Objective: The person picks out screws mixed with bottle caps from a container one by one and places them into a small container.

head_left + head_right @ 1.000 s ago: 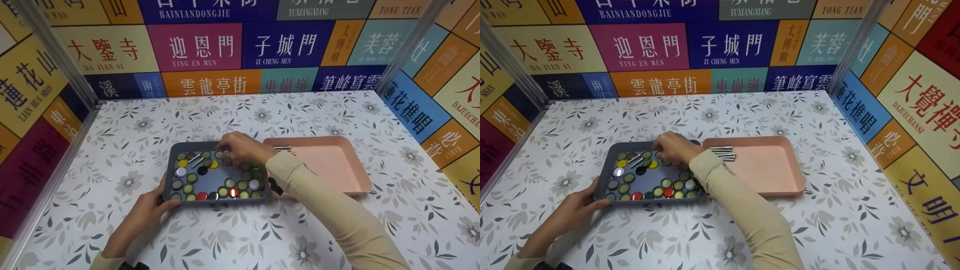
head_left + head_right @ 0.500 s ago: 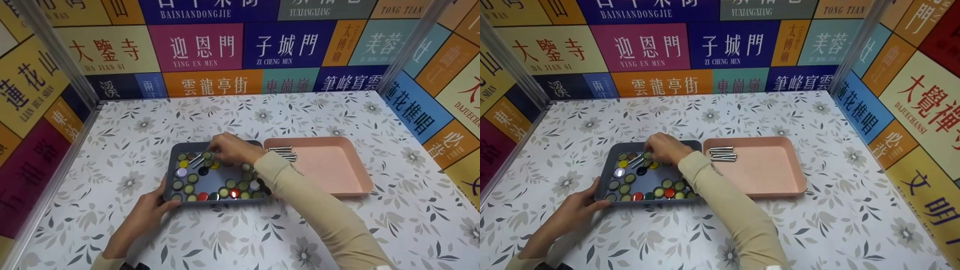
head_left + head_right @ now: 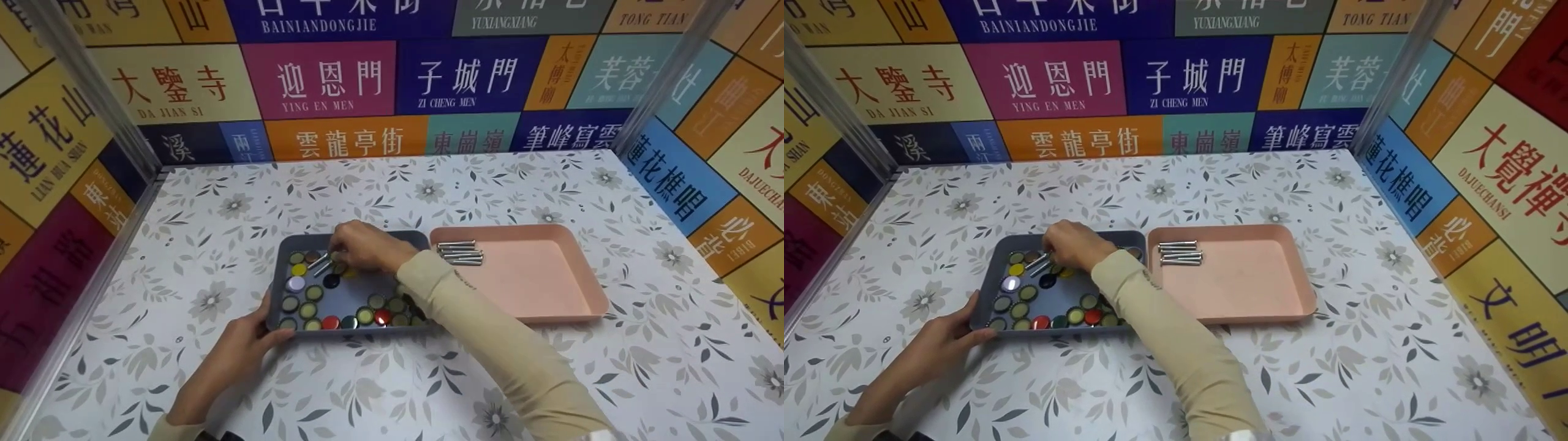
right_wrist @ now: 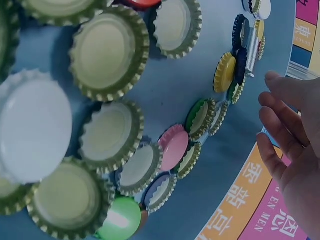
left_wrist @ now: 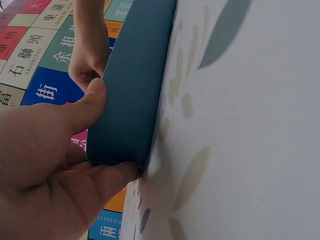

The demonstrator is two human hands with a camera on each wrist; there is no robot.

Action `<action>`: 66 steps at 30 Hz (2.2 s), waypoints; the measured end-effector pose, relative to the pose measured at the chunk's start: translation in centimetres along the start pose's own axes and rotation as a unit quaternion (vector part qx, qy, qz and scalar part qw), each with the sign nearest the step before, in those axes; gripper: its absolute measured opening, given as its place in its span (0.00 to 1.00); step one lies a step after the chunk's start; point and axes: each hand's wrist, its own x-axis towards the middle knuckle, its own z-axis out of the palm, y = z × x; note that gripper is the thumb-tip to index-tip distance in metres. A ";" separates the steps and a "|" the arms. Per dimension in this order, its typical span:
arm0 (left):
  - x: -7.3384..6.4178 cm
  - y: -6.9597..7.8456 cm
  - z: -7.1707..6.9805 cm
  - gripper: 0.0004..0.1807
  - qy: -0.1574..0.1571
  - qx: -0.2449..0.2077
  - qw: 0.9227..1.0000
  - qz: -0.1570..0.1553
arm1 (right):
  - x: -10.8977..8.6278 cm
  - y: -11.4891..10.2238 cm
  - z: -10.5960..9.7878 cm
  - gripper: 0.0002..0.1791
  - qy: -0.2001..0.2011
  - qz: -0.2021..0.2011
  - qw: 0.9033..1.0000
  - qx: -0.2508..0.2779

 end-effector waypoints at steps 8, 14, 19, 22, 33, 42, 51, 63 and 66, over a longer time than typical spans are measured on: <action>0.0 0.0 0.0 0.45 0.000 0.006 1.000 -0.003 | 0.7 -0.2 0.8 0.10 0.002 -0.012 1.000 -0.016; 0.0 0.0 0.0 0.45 0.002 0.000 1.000 0.004 | 0.9 -0.4 1.3 0.08 0.013 -0.028 0.999 -0.028; -0.1 0.1 0.0 0.45 0.006 0.004 1.000 0.013 | 1.1 -0.5 1.5 0.08 0.017 -0.032 0.999 -0.029; -0.1 0.0 0.0 0.45 0.006 0.002 1.000 0.017 | 1.3 -0.5 1.7 0.08 0.017 -0.029 0.999 -0.038; -0.1 0.1 0.0 0.46 0.000 0.005 1.000 0.006 | 1.9 -0.6 2.3 0.07 0.022 -0.045 0.995 -0.081; 0.0 0.2 0.0 0.45 0.004 0.008 1.000 0.013 | 2.1 -0.7 2.6 0.07 0.012 -0.042 0.993 -0.106; 0.0 -0.1 0.2 0.46 0.004 0.007 1.000 0.014 | 2.0 -0.9 2.7 0.06 0.002 -0.033 0.994 -0.106; -0.1 0.1 -0.1 0.46 -0.003 0.005 1.000 -0.003 | 1.5 -0.4 2.1 0.06 0.000 -0.046 0.995 -0.090; 0.0 0.1 0.0 0.46 0.001 0.009 1.000 -0.001 | 1.3 -0.2 1.8 0.07 -0.005 -0.038 0.995 -0.089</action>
